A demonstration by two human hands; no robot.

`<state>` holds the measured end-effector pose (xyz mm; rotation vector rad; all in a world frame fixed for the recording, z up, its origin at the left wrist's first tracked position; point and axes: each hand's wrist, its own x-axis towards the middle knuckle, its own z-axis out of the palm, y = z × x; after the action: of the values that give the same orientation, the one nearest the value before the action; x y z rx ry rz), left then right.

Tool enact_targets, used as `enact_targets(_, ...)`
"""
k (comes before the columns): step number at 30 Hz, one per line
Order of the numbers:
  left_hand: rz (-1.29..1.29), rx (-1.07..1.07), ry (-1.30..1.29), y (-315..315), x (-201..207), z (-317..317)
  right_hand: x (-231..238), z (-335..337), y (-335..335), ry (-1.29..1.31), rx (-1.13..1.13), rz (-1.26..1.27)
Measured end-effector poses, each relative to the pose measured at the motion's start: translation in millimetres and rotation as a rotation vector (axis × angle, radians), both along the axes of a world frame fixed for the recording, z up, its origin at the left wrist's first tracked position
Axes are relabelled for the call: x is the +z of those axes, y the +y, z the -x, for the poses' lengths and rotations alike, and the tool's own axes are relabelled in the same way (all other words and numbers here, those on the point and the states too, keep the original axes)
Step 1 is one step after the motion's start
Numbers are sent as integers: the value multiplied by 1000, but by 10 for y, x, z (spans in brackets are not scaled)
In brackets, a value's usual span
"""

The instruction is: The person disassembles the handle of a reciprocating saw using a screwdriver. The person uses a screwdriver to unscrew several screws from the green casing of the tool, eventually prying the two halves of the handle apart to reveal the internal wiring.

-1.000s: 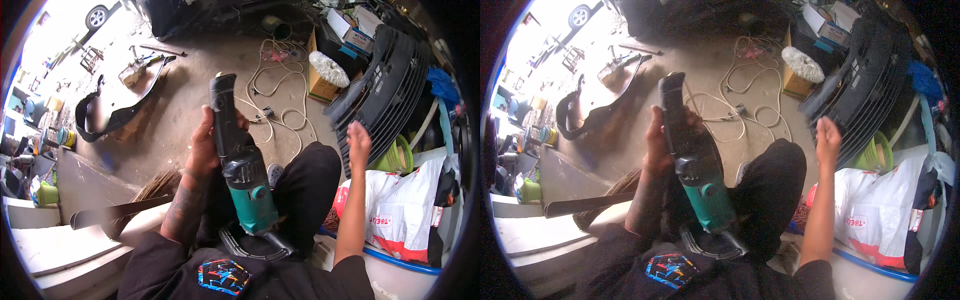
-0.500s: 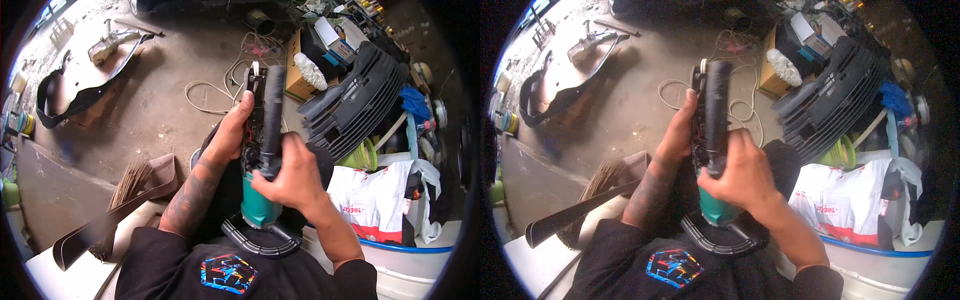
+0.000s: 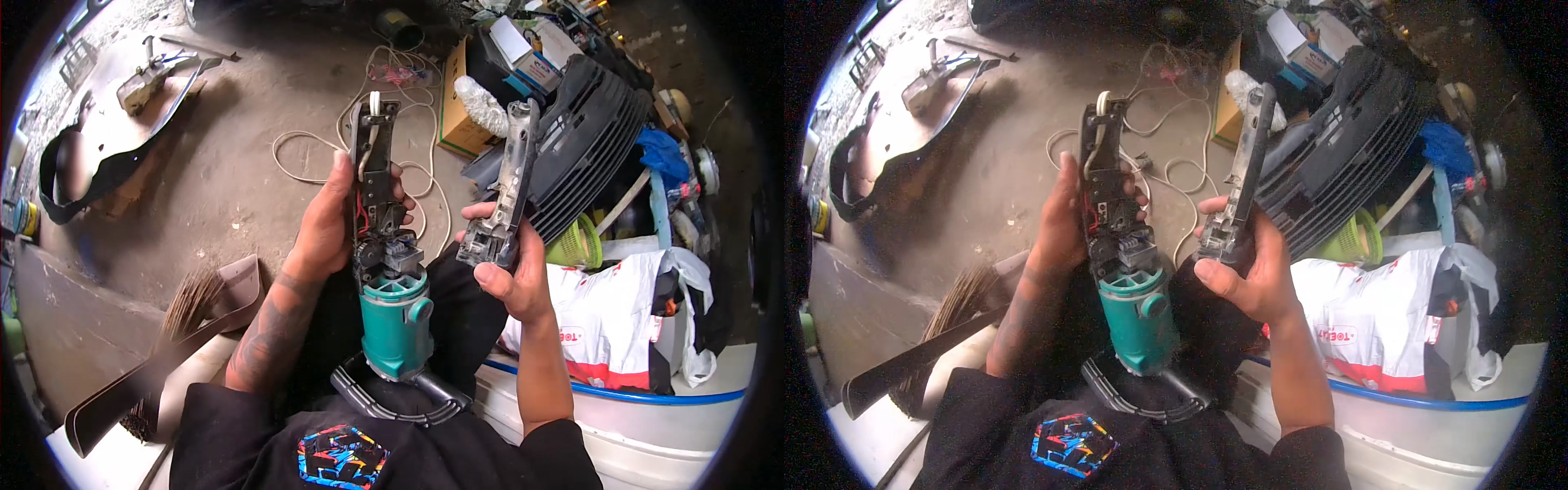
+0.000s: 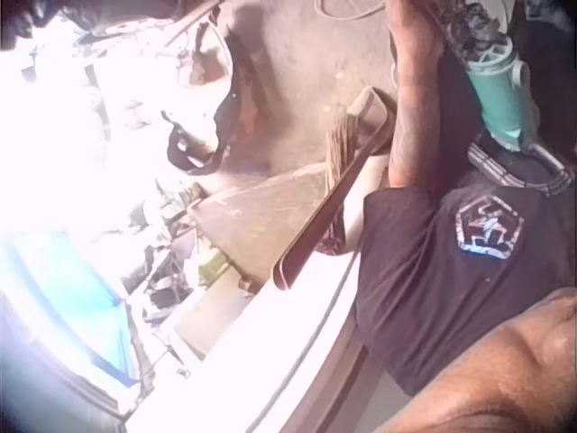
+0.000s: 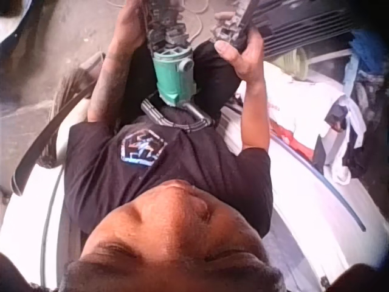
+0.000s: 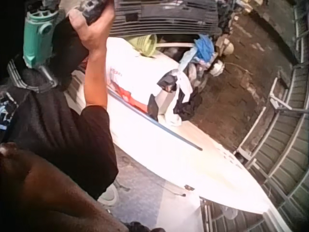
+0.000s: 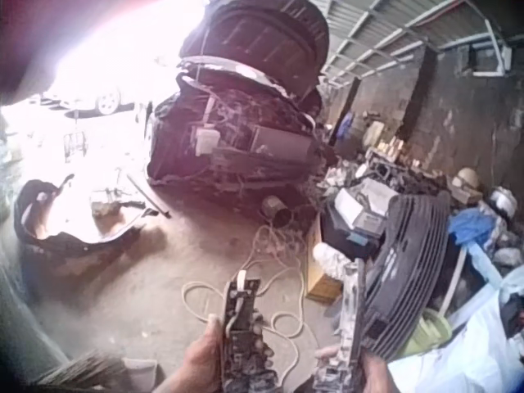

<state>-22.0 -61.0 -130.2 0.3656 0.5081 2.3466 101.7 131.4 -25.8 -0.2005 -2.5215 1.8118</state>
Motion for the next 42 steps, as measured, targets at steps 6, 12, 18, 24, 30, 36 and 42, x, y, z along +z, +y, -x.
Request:
enact_targets(6, 113, 21, 61, -121, 119, -143, -394, -67, 70, 15, -17, 194)
enact_targets(12, 507, 160, 257, -262, 286, -263, -464, -70, -20, 70, -29, 319)
enact_targets(18, 777, 297, 357, -187, 360, -343, -519, -34, 35, 123, 11, 407)
enact_targets(24, 805, 418, 286, -46, 450, -422, -688, 2, 89, 228, 26, 275)
enact_targets(30, 867, 402, 309, -61, 486, -445, -697, 25, 88, 215, 40, 256)
enact_targets(36, 685, 212, 175, -199, 348, -314, -639, 46, 60, 189, 70, 246)
enact_targets(42, 432, 172, 131, -267, 204, -317, -553, 43, -45, 116, 32, 582)
